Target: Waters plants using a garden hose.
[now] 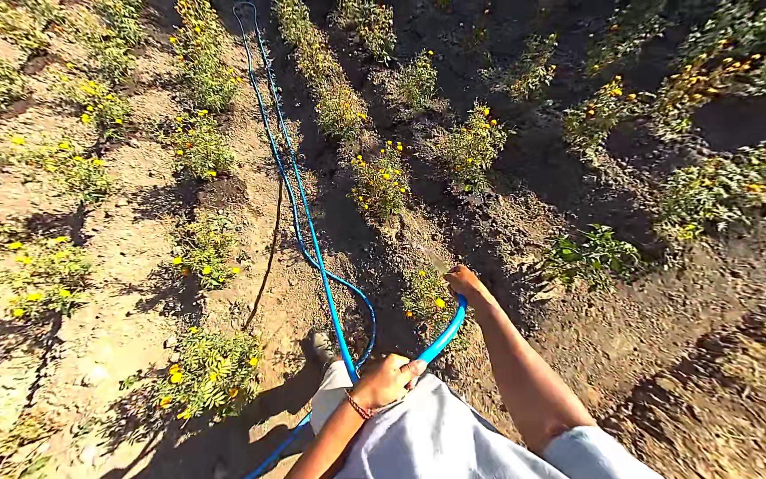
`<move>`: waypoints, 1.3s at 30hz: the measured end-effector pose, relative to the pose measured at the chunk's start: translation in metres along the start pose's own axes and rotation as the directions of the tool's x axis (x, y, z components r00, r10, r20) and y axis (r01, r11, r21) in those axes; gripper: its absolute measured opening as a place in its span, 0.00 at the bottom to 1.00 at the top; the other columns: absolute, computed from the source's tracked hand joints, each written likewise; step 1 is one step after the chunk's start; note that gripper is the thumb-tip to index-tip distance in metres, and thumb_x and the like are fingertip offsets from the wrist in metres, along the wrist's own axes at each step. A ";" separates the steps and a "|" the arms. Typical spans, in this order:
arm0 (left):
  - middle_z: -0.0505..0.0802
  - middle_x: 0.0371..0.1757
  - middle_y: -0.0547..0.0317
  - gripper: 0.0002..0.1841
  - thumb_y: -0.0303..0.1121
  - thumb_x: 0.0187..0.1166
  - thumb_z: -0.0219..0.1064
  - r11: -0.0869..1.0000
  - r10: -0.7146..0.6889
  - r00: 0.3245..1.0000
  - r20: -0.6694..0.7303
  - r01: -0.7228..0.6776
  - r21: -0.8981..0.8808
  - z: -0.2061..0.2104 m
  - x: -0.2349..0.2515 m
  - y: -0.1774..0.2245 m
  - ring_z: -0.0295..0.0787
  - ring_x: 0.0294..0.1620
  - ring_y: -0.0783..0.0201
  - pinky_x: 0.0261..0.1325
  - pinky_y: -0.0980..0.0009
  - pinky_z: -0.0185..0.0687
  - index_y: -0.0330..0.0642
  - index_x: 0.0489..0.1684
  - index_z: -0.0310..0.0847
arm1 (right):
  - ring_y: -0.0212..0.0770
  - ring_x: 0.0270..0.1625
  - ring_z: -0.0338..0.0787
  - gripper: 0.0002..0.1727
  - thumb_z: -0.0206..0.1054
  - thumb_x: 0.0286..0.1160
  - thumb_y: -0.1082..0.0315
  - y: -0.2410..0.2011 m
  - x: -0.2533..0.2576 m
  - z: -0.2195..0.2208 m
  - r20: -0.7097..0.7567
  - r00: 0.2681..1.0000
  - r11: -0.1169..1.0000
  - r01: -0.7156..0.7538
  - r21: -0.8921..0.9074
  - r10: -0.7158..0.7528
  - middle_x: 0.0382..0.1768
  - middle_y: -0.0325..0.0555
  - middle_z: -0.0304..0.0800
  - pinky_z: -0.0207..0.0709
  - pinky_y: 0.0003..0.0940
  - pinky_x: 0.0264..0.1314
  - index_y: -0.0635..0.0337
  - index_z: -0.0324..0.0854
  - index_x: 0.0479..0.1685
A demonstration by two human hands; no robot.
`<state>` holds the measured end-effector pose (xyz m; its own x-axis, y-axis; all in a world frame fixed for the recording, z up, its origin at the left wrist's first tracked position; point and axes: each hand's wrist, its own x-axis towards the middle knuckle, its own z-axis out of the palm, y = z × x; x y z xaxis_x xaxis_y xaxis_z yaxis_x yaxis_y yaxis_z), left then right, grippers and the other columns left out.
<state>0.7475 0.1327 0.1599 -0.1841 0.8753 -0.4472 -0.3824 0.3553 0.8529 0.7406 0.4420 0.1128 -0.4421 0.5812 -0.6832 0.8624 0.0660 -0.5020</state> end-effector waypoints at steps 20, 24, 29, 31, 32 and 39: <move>0.76 0.21 0.59 0.27 0.50 0.92 0.52 0.823 0.001 0.994 0.111 -0.064 0.564 -0.058 -0.024 -0.014 0.73 0.25 0.62 0.35 0.58 0.71 0.37 0.24 0.76 | 0.44 0.34 0.81 0.21 0.57 0.90 0.63 0.006 -0.031 0.030 -0.074 0.997 0.998 -0.008 0.066 0.013 0.44 0.55 0.82 0.78 0.44 0.42 0.63 0.70 0.75; 0.76 0.22 0.57 0.28 0.50 0.92 0.52 0.815 0.006 0.988 0.152 -0.093 0.572 -0.073 -0.030 -0.017 0.74 0.26 0.61 0.37 0.57 0.72 0.36 0.24 0.76 | 0.46 0.36 0.82 0.20 0.57 0.90 0.63 0.001 -0.038 0.038 -0.084 0.996 0.998 -0.026 0.058 0.031 0.45 0.57 0.83 0.79 0.46 0.43 0.63 0.70 0.75; 0.74 0.21 0.61 0.28 0.51 0.91 0.51 0.818 -0.015 0.986 0.168 -0.084 0.569 -0.092 -0.039 -0.024 0.72 0.24 0.63 0.34 0.59 0.71 0.39 0.23 0.74 | 0.46 0.34 0.82 0.21 0.59 0.87 0.63 0.001 -0.042 0.059 -0.110 0.993 0.995 -0.036 0.097 0.047 0.44 0.56 0.82 0.78 0.46 0.39 0.63 0.71 0.73; 0.75 0.21 0.60 0.28 0.51 0.91 0.52 0.817 -0.008 0.985 0.174 -0.093 0.569 -0.096 -0.044 -0.025 0.72 0.24 0.62 0.35 0.58 0.71 0.39 0.23 0.75 | 0.46 0.35 0.82 0.20 0.58 0.88 0.64 0.001 -0.043 0.066 -0.106 0.993 0.994 -0.043 0.100 0.053 0.44 0.57 0.82 0.78 0.47 0.41 0.63 0.71 0.73; 0.75 0.21 0.59 0.28 0.51 0.91 0.52 0.818 -0.002 0.984 0.176 -0.100 0.567 -0.098 -0.046 -0.025 0.73 0.24 0.63 0.35 0.58 0.71 0.38 0.23 0.76 | 0.46 0.34 0.82 0.20 0.58 0.88 0.64 0.000 -0.043 0.068 -0.105 0.993 0.994 -0.046 0.104 0.057 0.44 0.57 0.83 0.79 0.46 0.40 0.63 0.71 0.73; 0.75 0.22 0.61 0.26 0.50 0.91 0.53 0.831 -0.055 0.988 0.142 -0.033 0.555 -0.108 -0.040 -0.015 0.72 0.25 0.65 0.35 0.60 0.70 0.39 0.24 0.76 | 0.47 0.36 0.83 0.21 0.57 0.89 0.62 -0.009 -0.037 0.069 -0.088 0.992 0.992 -0.085 0.091 0.093 0.45 0.58 0.83 0.79 0.47 0.42 0.62 0.71 0.74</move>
<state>0.6630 0.0571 0.1361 -0.0330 0.8922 -0.4505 0.1903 0.4481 0.8735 0.7327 0.3639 0.1061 -0.3365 0.6538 -0.6777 0.8709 -0.0576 -0.4880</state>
